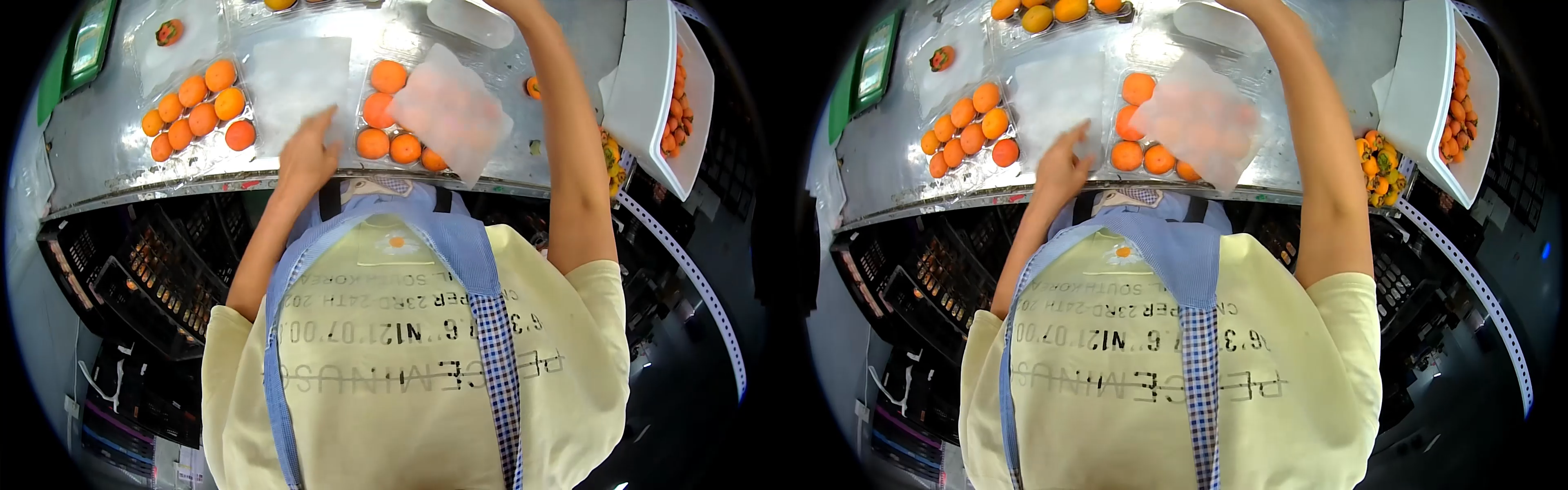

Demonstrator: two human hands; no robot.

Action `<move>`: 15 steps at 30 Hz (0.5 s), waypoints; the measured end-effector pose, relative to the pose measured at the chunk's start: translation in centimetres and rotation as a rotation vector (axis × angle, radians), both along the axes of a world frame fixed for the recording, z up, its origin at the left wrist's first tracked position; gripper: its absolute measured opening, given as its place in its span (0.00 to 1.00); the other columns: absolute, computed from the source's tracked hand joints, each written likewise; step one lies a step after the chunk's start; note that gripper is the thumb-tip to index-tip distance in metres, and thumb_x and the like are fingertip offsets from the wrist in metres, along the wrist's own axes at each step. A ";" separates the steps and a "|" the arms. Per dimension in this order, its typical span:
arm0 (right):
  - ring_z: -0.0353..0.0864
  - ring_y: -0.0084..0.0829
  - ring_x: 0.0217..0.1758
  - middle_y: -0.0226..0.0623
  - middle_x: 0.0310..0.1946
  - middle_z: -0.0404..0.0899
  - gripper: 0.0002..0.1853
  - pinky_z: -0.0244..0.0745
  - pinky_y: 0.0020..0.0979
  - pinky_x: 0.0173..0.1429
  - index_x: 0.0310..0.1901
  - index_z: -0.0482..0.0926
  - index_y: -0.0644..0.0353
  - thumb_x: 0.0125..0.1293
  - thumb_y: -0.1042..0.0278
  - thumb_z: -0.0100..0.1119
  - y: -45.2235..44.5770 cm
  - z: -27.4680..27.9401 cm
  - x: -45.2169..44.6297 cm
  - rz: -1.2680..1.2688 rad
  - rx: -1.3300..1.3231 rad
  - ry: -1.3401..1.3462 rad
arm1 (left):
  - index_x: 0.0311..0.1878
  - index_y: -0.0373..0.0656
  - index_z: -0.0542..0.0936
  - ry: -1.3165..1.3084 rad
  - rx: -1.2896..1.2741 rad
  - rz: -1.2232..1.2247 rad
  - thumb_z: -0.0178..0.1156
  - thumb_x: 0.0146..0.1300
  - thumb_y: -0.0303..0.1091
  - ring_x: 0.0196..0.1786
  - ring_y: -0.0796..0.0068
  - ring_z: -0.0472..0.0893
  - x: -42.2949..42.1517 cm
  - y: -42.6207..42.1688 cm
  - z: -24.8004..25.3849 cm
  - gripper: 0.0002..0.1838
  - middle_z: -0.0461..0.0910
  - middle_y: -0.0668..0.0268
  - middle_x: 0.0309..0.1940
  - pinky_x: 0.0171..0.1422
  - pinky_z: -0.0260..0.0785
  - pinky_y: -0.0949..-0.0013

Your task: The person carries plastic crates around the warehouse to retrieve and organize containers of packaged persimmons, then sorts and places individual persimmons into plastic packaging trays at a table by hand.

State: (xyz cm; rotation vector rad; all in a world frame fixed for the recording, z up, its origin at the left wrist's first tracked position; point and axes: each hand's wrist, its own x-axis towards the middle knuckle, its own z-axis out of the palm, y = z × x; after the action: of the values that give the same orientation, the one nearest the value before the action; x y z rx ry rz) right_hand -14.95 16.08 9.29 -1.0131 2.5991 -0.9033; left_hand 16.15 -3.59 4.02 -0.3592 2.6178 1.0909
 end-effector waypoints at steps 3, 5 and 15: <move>0.81 0.43 0.42 0.47 0.40 0.82 0.14 0.73 0.37 0.48 0.48 0.80 0.61 0.63 0.65 0.59 0.1 -2.3 -1.5 0.006 -0.026 -0.007 | 0.61 0.46 0.72 0.299 -0.029 -0.115 0.61 0.55 0.25 0.50 0.58 0.76 -5.6 1.4 4.4 0.27 0.73 0.58 0.54 0.54 0.69 0.63; 0.79 0.44 0.43 0.46 0.41 0.81 0.14 0.72 0.38 0.49 0.47 0.80 0.61 0.62 0.65 0.60 0.2 -4.2 -1.9 0.004 -0.092 0.192 | 0.60 0.45 0.72 0.509 -0.028 -0.243 0.60 0.56 0.26 0.59 0.56 0.71 -8.7 2.9 3.6 0.26 0.72 0.58 0.57 0.61 0.65 0.60; 0.80 0.36 0.39 0.36 0.35 0.81 0.11 0.74 0.34 0.43 0.38 0.79 0.60 0.57 0.63 0.64 7.6 -2.9 9.5 -0.098 0.223 0.079 | 0.60 0.45 0.71 0.573 -0.354 -0.479 0.54 0.66 0.37 0.68 0.59 0.64 -17.8 5.1 -3.2 0.20 0.69 0.60 0.63 0.73 0.50 0.50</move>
State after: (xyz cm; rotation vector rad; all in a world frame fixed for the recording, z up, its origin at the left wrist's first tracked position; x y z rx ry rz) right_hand -5.46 23.70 6.40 -0.8860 2.7595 -0.5865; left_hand -1.70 1.50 0.82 0.5801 3.1414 0.6255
